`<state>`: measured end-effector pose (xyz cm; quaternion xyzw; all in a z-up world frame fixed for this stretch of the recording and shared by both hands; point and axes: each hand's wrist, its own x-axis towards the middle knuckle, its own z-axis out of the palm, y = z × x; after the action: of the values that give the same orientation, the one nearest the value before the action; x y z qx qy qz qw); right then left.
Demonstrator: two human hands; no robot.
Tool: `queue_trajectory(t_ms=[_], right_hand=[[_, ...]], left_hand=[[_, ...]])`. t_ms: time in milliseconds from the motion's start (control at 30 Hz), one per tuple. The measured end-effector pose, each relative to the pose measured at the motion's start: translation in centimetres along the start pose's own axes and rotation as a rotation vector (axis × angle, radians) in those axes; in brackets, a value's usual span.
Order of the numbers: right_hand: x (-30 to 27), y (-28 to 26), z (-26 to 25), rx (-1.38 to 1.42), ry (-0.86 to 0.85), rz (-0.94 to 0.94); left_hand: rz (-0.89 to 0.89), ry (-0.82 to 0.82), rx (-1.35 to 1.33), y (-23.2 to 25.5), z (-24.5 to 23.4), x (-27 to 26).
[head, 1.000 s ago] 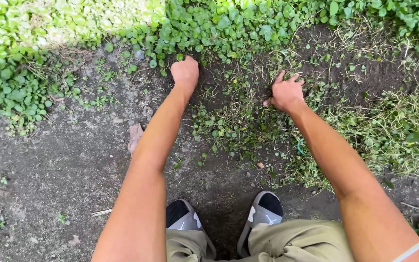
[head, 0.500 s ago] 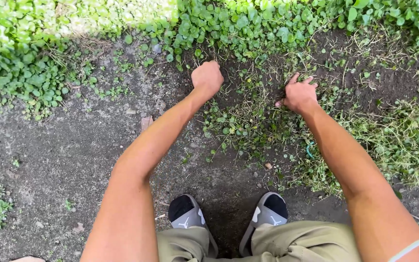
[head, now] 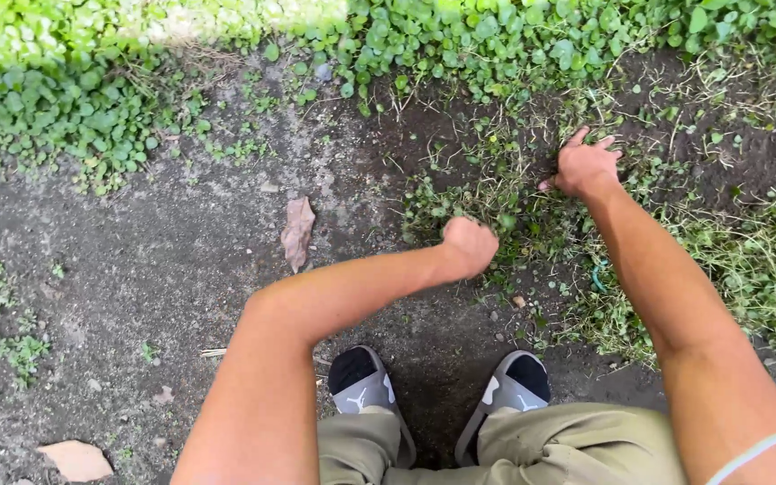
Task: Manually pulling weeds and grass from a patch of soil in a garden.
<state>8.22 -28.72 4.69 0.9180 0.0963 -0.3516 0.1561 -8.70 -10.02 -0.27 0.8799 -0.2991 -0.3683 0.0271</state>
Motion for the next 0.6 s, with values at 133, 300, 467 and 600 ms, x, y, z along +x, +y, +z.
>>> queue_trajectory(t_ms=[133, 300, 467, 600], right_hand=[[1.9, 0.9, 1.5, -0.007, 0.025, 0.009], [0.0, -0.1, -0.3, -0.023, 0.026, -0.025], [-4.4, -1.4, -7.1, -0.023, -0.150, -0.031], [-0.7, -0.4, -1.9, -0.033, 0.040, -0.021]], left_hand=[[-0.255, 0.111, -0.189, -6.0, -8.7, -4.1], [-0.633, 0.288, -0.366, -13.2, -14.6, -4.4], [-0.928, 0.267, -0.545, -20.5, -14.2, 3.0], [-0.858, 0.367, -0.433, -20.5, -11.2, 5.3]])
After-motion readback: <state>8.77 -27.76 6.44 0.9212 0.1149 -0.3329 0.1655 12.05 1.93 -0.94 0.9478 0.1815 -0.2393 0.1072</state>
